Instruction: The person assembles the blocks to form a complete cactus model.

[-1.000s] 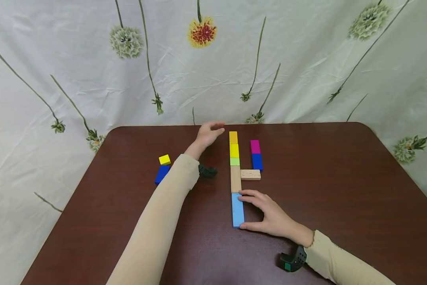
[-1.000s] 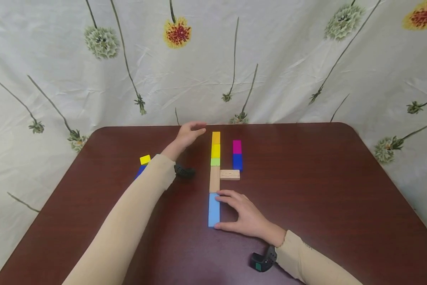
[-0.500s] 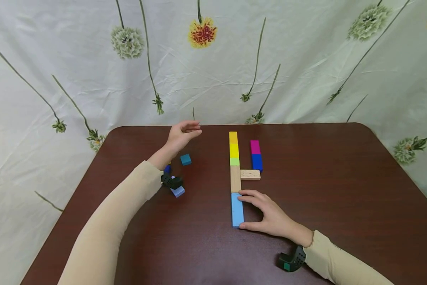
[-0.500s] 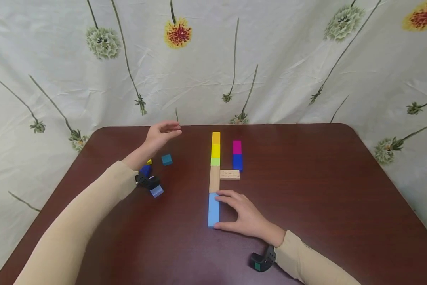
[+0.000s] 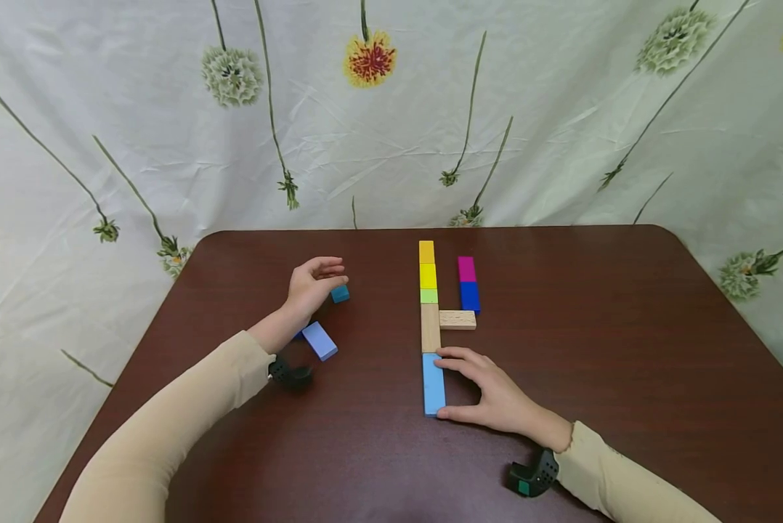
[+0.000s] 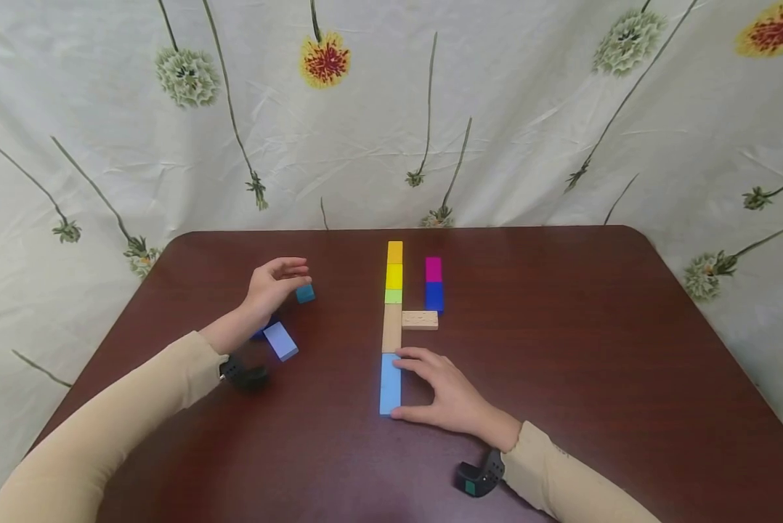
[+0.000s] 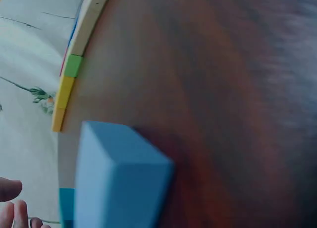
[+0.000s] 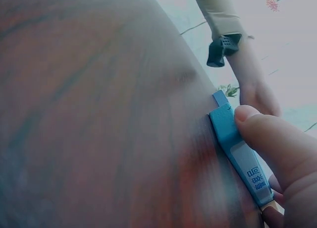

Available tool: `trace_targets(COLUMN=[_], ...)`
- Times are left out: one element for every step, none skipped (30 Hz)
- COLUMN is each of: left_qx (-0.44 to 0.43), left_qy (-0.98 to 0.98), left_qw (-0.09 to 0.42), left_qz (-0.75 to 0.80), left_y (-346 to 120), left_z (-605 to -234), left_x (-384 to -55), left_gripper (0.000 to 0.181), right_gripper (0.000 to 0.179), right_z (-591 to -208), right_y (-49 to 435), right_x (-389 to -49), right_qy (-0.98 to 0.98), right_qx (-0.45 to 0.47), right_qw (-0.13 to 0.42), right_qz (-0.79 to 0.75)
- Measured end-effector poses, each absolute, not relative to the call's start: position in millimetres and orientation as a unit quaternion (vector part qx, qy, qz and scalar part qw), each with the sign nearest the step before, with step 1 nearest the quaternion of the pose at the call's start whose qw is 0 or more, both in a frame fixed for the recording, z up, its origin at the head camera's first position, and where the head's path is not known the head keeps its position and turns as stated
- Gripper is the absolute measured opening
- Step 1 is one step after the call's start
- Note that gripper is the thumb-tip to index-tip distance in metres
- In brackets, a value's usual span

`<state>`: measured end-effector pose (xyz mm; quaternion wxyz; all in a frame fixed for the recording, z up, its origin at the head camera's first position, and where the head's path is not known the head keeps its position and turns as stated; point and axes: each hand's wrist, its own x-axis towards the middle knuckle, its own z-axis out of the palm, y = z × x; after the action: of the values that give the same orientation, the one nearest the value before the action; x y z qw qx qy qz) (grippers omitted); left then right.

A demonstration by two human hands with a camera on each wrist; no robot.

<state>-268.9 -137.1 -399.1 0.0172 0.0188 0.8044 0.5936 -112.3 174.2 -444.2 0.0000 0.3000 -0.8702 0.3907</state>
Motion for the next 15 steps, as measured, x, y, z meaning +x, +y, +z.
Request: trace_targets(left_qx=[0.014, 0.012, 0.01, 0.007, 0.007, 0.006, 0.006, 0.006, 0.003, 0.003, 0.003, 0.0, -0.003, -0.005, -0.006], left_qy=[0.807, 0.81, 0.812, 0.812, 0.815, 0.817, 0.819, 0.821, 0.822, 0.825, 0.828, 0.828, 0.829, 0.83, 0.83], left_qw=[0.02, 0.02, 0.021, 0.022, 0.02, 0.018, 0.016, 0.014, 0.013, 0.013, 0.014, 0.016, 0.018, 0.021, 0.024], left_qz=[0.59, 0.585, 0.584, 0.583, 0.58, 0.577, 0.574, 0.571, 0.569, 0.565, 0.561, 0.56, 0.559, 0.557, 0.557], left_y=[-138.3, -139.2, -139.9, -140.1, -140.3, -140.4, -140.4, -140.4, -140.2, -140.2, -140.3, -140.7, -141.1, -141.5, -142.0], left_z=[-400.9, -402.6, -404.2, -405.5, -406.7, -407.6, -408.2, -408.8, -409.4, -409.6, -409.7, -409.5, -409.2, -408.8, -408.2], left_x=[-267.7, -266.7, -265.9, -265.2, -264.8, -264.4, -264.0, -263.9, -264.0, -264.1, -264.3, -264.5, -264.7, -264.9, -265.0], left_gripper=[0.042, 0.042, 0.042, 0.043, 0.043, 0.043, 0.044, 0.045, 0.046, 0.048, 0.049, 0.051, 0.052, 0.053, 0.055], right_gripper=[0.067, 0.067, 0.067, 0.067, 0.067, 0.067, 0.067, 0.067, 0.067, 0.067, 0.067, 0.067, 0.067, 0.067, 0.067], right_z=[-444.3, -444.4, -444.4, -444.4, -444.4, -444.4, -444.4, -444.4, -444.5, -444.6, -444.7, -444.7, -444.8, -444.7, -444.8], right_y=[174.2, 174.2, 174.3, 174.3, 174.3, 174.3, 174.3, 174.2, 174.4, 174.6, 174.7, 174.7, 174.7, 174.7, 174.7], right_x=[-112.3, -112.3, -112.3, -112.3, -112.3, -112.3, -112.3, -112.4, -112.4, -112.5, -112.5, -112.6, -112.7, -112.8, -112.8], right_qy=[-0.87, -0.87, -0.871, -0.871, -0.871, -0.871, -0.871, -0.87, -0.87, -0.87, -0.87, -0.87, -0.87, -0.87, -0.87], right_qx=[0.3, 0.299, 0.299, 0.299, 0.299, 0.299, 0.299, 0.3, 0.3, 0.3, 0.3, 0.3, 0.3, 0.3, 0.3], right_qw=[0.0, 0.0, 0.0, 0.0, 0.0, 0.0, 0.0, 0.0, -0.001, -0.001, -0.002, -0.002, -0.002, -0.003, -0.003], right_qz=[0.391, 0.391, 0.39, 0.39, 0.39, 0.39, 0.391, 0.391, 0.391, 0.392, 0.392, 0.392, 0.392, 0.391, 0.391])
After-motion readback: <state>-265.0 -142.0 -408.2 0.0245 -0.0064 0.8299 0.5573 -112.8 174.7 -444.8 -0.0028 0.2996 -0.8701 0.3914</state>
